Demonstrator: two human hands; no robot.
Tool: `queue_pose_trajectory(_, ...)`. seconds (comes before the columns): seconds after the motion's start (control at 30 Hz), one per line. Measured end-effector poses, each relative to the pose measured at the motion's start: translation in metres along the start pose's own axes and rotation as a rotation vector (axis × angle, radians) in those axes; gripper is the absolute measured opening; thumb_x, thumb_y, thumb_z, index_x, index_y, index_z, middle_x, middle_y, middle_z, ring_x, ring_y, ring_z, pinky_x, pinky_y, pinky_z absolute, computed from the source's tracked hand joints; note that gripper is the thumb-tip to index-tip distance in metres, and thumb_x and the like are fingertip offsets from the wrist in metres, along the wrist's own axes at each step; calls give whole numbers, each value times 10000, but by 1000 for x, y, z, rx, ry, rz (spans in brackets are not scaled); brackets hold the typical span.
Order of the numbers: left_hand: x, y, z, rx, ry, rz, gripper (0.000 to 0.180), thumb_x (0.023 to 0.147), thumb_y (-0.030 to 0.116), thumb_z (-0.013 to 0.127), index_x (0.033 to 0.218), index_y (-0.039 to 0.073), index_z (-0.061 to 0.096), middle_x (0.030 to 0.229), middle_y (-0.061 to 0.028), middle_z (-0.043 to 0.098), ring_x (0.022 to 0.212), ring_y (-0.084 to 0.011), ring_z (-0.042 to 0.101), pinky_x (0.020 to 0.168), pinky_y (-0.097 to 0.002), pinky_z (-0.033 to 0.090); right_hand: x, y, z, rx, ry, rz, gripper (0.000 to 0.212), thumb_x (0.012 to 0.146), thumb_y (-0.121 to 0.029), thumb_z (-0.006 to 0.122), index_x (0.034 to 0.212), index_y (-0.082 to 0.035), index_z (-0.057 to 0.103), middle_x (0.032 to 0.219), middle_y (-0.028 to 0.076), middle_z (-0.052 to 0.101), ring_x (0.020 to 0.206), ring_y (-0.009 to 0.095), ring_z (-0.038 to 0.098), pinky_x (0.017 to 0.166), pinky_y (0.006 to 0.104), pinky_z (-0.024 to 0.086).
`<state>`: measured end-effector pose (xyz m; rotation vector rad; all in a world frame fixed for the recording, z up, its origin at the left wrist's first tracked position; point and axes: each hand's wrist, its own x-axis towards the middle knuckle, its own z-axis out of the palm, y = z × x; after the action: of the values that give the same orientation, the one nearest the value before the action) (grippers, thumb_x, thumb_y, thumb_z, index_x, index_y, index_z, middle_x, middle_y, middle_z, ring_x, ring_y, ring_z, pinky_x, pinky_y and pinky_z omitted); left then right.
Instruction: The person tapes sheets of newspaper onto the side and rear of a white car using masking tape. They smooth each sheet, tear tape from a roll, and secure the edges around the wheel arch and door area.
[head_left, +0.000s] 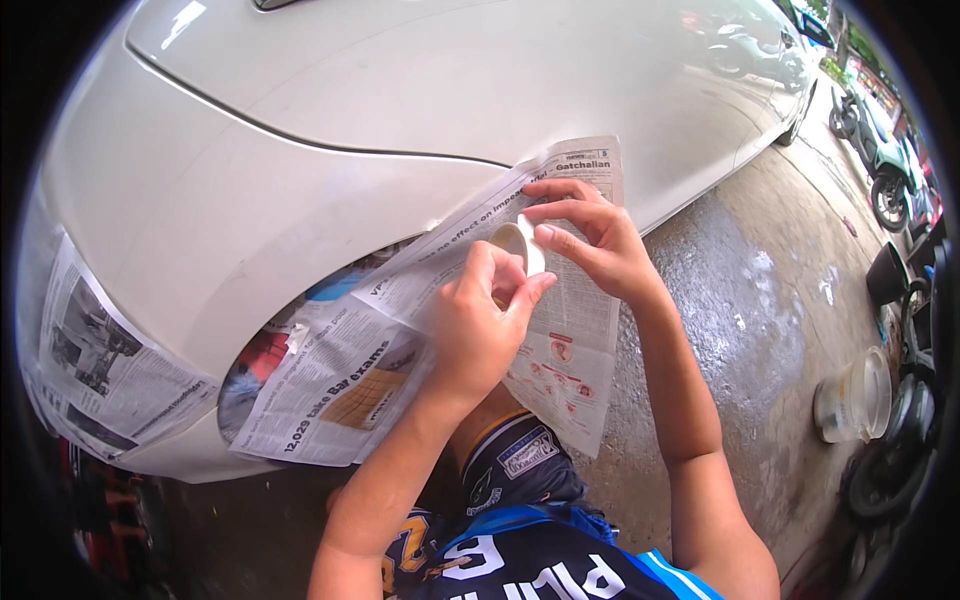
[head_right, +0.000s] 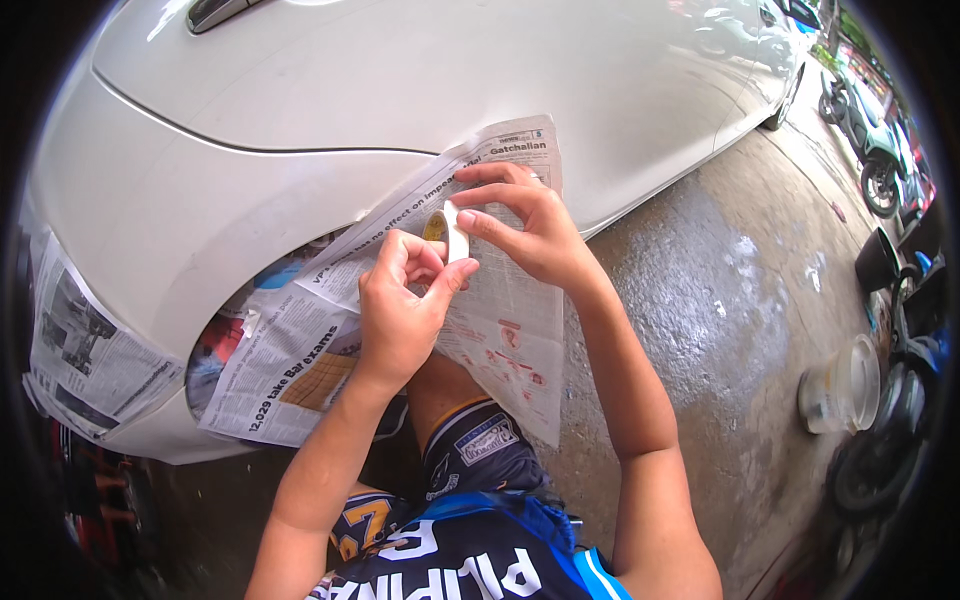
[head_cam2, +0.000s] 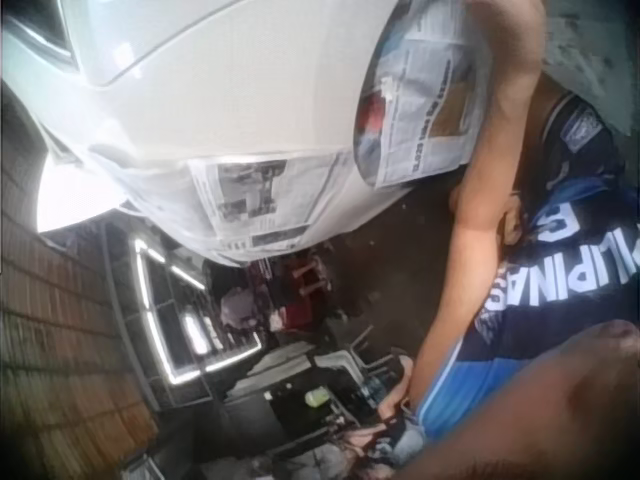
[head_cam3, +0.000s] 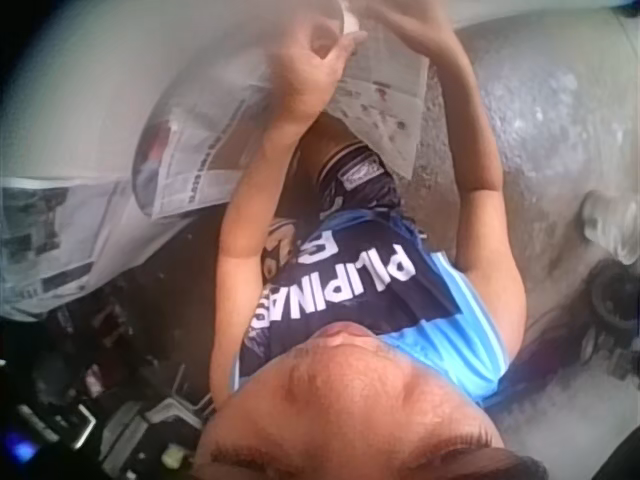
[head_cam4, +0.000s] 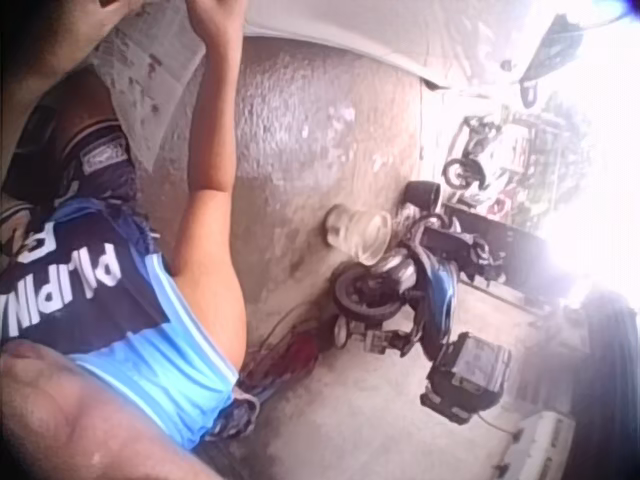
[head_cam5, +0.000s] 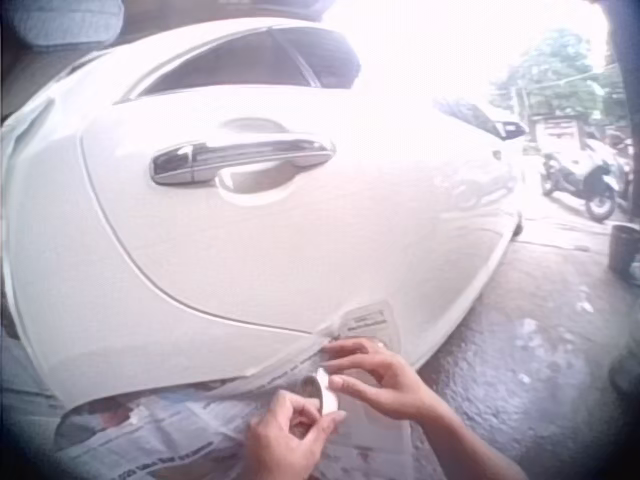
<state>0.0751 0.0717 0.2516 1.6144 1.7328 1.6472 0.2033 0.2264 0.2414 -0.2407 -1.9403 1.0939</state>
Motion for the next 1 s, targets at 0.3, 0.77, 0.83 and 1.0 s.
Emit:
queue_pose_trajectory(0.3,-2,0,-6,63,22,139,257,927,36,788,993,15,541,844,-117,748,749,-126,714,668,-275,567,10,-7,12,-16,113,44,173,887,-169,816,1010,-47,808,1147,91,739,1155,247,646,1037,391,472)
queue_pose_trajectory(0.77,36,0,-28,72,14,-286,318,1033,233,667,948,-65,739,633,-115,698,538,-165,694,505,-304,530,30,-2,59,123,646,3,107,882,-93,826,986,-68,825,966,60,727,923,172,663,816,306,522)
queue_pose_trajectory(0.83,39,-8,-22,220,121,-98,317,1023,222,678,902,-66,730,602,-120,673,500,-139,649,488,-318,488,34,-1,62,126,662,-43,111,884,-95,831,992,-66,827,961,55,720,929,168,656,818,301,519)
queue_pose_trajectory(1.0,41,-18,-13,347,266,-9,335,990,187,693,761,-57,670,520,-140,544,429,-156,456,478,-385,374,41,0,78,-266,830,-197,172,861,-100,855,1019,-48,813,1017,21,701,987,148,638,838,314,513)
